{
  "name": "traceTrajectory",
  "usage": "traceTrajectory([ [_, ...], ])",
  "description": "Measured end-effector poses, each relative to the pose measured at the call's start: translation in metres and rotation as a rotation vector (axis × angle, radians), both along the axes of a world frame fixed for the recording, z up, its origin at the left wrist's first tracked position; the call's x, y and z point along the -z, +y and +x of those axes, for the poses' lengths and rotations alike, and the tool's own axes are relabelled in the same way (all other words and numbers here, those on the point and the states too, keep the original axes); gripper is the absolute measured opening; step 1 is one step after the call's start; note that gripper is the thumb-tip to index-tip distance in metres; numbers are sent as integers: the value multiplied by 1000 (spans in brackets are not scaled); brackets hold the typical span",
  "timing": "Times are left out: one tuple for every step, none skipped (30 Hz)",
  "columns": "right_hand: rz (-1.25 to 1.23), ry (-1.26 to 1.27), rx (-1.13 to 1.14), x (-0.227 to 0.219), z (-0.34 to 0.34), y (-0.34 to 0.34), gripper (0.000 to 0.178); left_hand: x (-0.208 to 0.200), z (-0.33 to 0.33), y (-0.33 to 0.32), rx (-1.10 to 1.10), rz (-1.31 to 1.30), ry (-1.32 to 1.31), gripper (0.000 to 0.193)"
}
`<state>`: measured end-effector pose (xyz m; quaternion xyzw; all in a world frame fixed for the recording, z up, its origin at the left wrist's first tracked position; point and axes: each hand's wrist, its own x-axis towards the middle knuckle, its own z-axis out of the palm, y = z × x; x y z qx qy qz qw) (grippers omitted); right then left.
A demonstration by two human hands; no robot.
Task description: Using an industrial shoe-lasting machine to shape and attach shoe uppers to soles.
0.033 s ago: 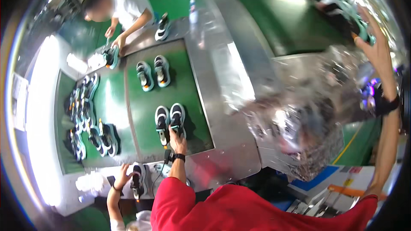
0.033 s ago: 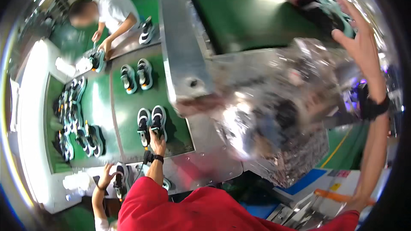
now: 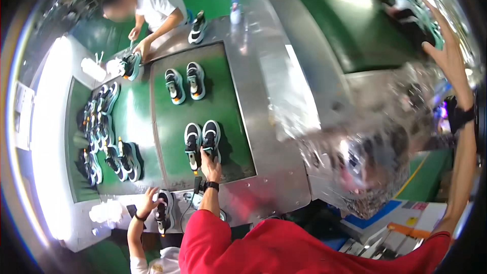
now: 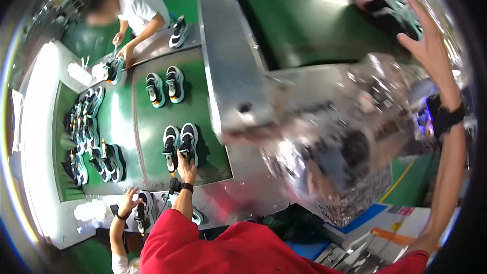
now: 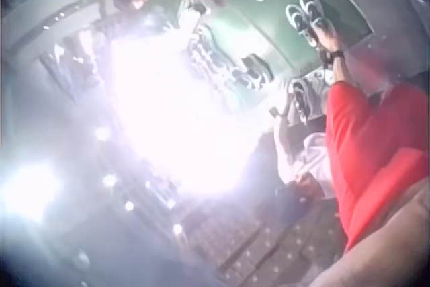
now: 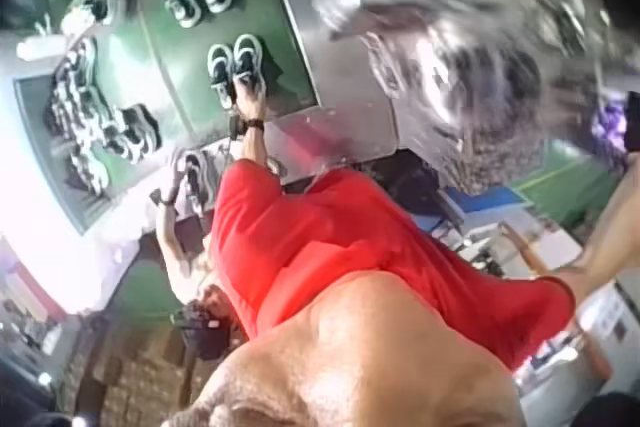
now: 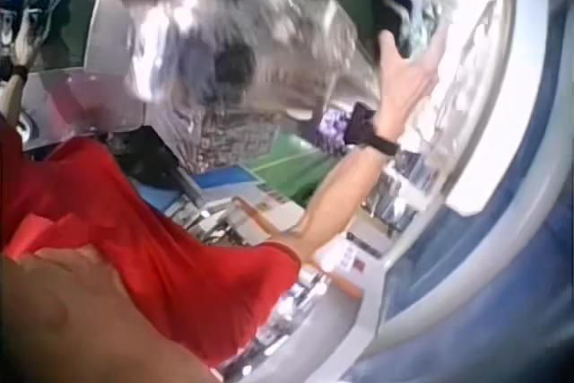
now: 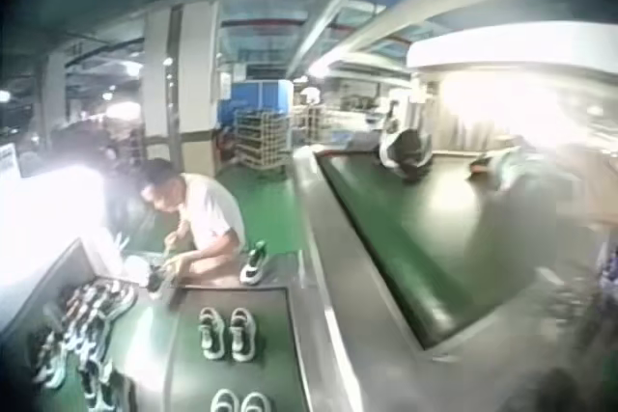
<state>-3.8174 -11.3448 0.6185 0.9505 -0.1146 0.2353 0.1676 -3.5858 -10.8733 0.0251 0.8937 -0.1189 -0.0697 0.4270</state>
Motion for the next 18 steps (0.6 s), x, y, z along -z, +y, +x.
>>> traceTrajectory([
  [-49, 23, -5, 13, 37, -22, 83, 3, 5, 14, -26, 27, -30, 75],
  [55, 72, -53, 29, 67, -34, 83, 1, 8, 30, -68, 57, -57, 75],
  [100, 129, -22, 20, 72, -25, 83, 9, 16, 16, -34, 24, -74, 75],
  [72, 136, 11, 20, 76, -46, 77, 19, 21, 17, -22, 49, -205, 74],
  [37, 142, 66, 22, 74, -68, 71, 22, 24, 13, -35, 12, -97, 73],
  [-155, 53, 27, 34, 77, -74, 61, 41, 25, 27, 24, -8, -109, 73],
  [-351, -36, -17, 41, 92, -60, 52, 68, 25, 54, -10, -297, 7, 73],
  [-201, 198, 81, 40, 111, -24, 76, 91, 25, 68, -31, -582, 151, 72],
  [-175, 109, -75, 42, 106, -9, 61, 83, 13, 60, 25, -85, -147, 77],
  [-229, 45, -54, 41, 97, -10, 59, 89, 12, 57, -49, -62, -142, 81],
  [-364, 30, 16, 40, 82, -16, 57, 59, 6, 36, -104, -97, 87, 84],
  [-441, -18, 98, 30, 65, -17, 56, 54, 10, 34, 12, 35, -61, 85],
  [-387, -150, 102, 17, 44, -5, 55, 55, 15, 45, 27, 164, -88, 88],
  [-211, -280, 86, -3, 14, 10, 54, 50, 11, 44, 47, 253, -124, 89],
  [-45, -421, 59, -24, -19, 28, 53, 43, 12, 43, 35, 310, -327, 89],
  [72, -528, 114, -39, -55, 50, 53, 38, 6, 40, 67, 276, -351, 84],
  [184, -642, 178, -55, -91, 64, 53, -24, -23, 19, 113, 243, -375, 80],
  [-33, -767, -99, -59, -115, 70, 53, -36, -36, 1, 248, 56, -467, 80],
])
